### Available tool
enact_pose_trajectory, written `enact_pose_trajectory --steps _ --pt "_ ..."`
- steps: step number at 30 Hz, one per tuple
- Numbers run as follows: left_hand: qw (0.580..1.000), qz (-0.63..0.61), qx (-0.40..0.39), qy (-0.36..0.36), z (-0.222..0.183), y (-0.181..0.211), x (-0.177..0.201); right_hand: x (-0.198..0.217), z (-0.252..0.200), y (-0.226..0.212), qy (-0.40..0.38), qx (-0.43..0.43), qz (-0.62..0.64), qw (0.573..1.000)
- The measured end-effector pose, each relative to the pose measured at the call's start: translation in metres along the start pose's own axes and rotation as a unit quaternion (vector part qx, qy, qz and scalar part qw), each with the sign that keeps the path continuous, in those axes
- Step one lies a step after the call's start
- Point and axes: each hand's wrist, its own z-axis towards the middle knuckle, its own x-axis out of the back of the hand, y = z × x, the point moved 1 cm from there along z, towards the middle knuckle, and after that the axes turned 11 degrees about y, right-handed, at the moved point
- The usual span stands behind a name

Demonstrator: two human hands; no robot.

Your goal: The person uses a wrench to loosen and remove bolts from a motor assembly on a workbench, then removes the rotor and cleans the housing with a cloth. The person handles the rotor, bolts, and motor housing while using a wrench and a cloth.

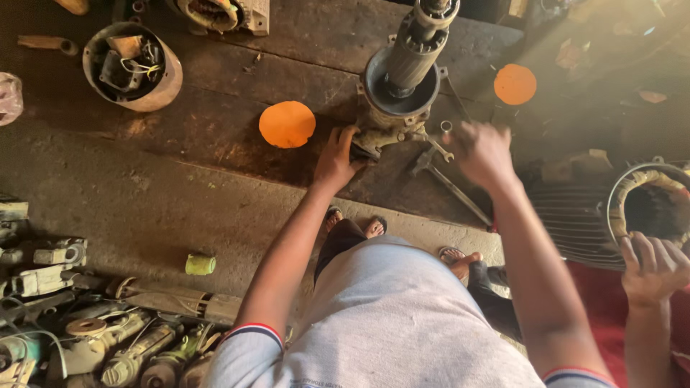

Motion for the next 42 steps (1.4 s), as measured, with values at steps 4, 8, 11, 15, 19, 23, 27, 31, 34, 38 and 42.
enact_pose_trajectory --steps 4,8,11,15,19,23,27,31,34,38,42 --pt "0.994 0.109 -0.004 0.023 -0.011 0.018 -0.009 0.000 -0.050 -0.023 -0.036 -0.118 0.239 0.963" --pt "0.982 0.107 0.152 0.035 -0.032 0.061 -0.041 -0.001 -0.059 -0.048 -0.078 -0.196 0.254 0.944" --pt "0.989 -0.015 0.130 0.066 -0.041 0.081 -0.051 -0.001 -0.049 -0.066 -0.084 -0.230 0.253 0.936" --pt "0.993 -0.032 0.117 -0.008 -0.040 0.066 -0.043 -0.015 -0.039 -0.077 -0.106 -0.292 0.292 0.905" --pt "0.992 -0.102 0.061 -0.036 -0.044 0.046 -0.026 -0.046 -0.042 -0.082 -0.101 -0.308 0.396 0.859" --pt "0.996 -0.085 0.012 -0.003 -0.049 0.043 -0.016 -0.074 -0.045 -0.096 -0.056 -0.287 0.467 0.835" --pt "0.991 -0.103 0.086 -0.003 -0.054 0.043 0.003 -0.086 -0.045 -0.119 -0.103 -0.445 0.613 0.645" --pt "0.965 -0.164 0.197 -0.054 -0.057 0.045 0.025 -0.074 -0.036 -0.124 -0.113 -0.436 0.550 0.704" --pt "0.946 -0.160 0.234 -0.155 -0.064 0.050 0.031 -0.061 -0.033 -0.124 -0.087 -0.259 0.324 0.906" --pt "0.931 -0.178 0.264 -0.181 -0.066 0.050 0.015 -0.058 -0.026 -0.131 -0.097 -0.258 0.283 0.919" --pt "0.704 -0.459 0.508 -0.190 -0.075 0.048 -0.013 -0.049 -0.031 -0.141 -0.020 -0.139 0.151 0.979"
